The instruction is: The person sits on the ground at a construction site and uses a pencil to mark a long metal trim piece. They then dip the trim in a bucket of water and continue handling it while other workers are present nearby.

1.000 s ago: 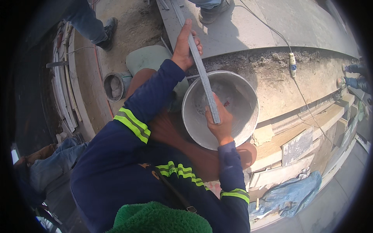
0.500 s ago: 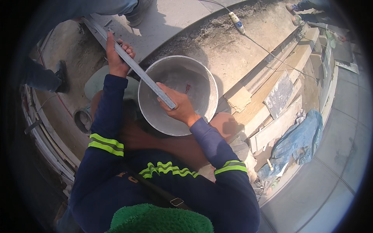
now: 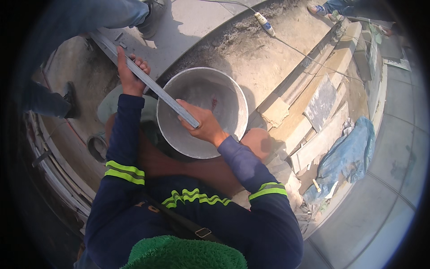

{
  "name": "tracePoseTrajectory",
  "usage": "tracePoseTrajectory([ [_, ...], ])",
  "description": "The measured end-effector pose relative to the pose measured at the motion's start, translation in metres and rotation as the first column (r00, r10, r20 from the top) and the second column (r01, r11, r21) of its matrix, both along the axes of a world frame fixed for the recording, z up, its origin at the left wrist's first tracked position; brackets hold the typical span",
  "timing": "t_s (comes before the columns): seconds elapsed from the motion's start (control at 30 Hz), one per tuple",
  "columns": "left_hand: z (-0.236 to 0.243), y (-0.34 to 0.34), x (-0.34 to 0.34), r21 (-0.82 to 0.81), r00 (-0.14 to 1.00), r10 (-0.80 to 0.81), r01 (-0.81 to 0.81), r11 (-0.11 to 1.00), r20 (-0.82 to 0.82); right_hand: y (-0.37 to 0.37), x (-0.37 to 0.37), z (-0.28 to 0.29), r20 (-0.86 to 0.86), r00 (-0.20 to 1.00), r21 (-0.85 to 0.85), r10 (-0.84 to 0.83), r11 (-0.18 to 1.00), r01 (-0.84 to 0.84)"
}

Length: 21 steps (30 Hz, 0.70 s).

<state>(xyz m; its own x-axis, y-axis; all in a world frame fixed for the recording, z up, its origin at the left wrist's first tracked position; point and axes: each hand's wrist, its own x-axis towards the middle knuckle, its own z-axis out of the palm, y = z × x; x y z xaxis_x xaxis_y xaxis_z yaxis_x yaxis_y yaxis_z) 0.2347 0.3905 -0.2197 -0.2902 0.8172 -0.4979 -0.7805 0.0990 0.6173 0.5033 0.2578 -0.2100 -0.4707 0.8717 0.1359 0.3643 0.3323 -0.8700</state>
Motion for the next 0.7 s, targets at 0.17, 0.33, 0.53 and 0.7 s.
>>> tracePoseTrajectory([
  [0.17, 0.0066, -0.0009, 0.0047, 0.010, 1.000, -0.006, 0.006, 1.000, -0.003, -0.0007, -0.0002, 0.0042, -0.009, 1.000, -0.001, -0.007, 1.000, 0.007],
  [0.33, 0.0042, -0.0001, 0.0049, -0.007, 1.000, 0.019, -0.019, 1.000, 0.000, 0.0003, 0.0020, 0.0013, -0.016, 1.000, 0.015, 0.003, 1.000, -0.003],
  [0.53, 0.0061, -0.0017, 0.0059, -0.009, 0.999, 0.026, -0.026, 1.000, 0.018, -0.0012, 0.0025, -0.0027, -0.058, 0.998, 0.001, 0.008, 1.000, -0.008],
  [0.7, 0.0079, 0.0012, 0.0091, -0.004, 0.999, 0.036, -0.036, 0.999, 0.027, -0.0028, 0.0033, 0.0033, -0.038, 0.999, -0.033, 0.009, 0.999, -0.010],
])
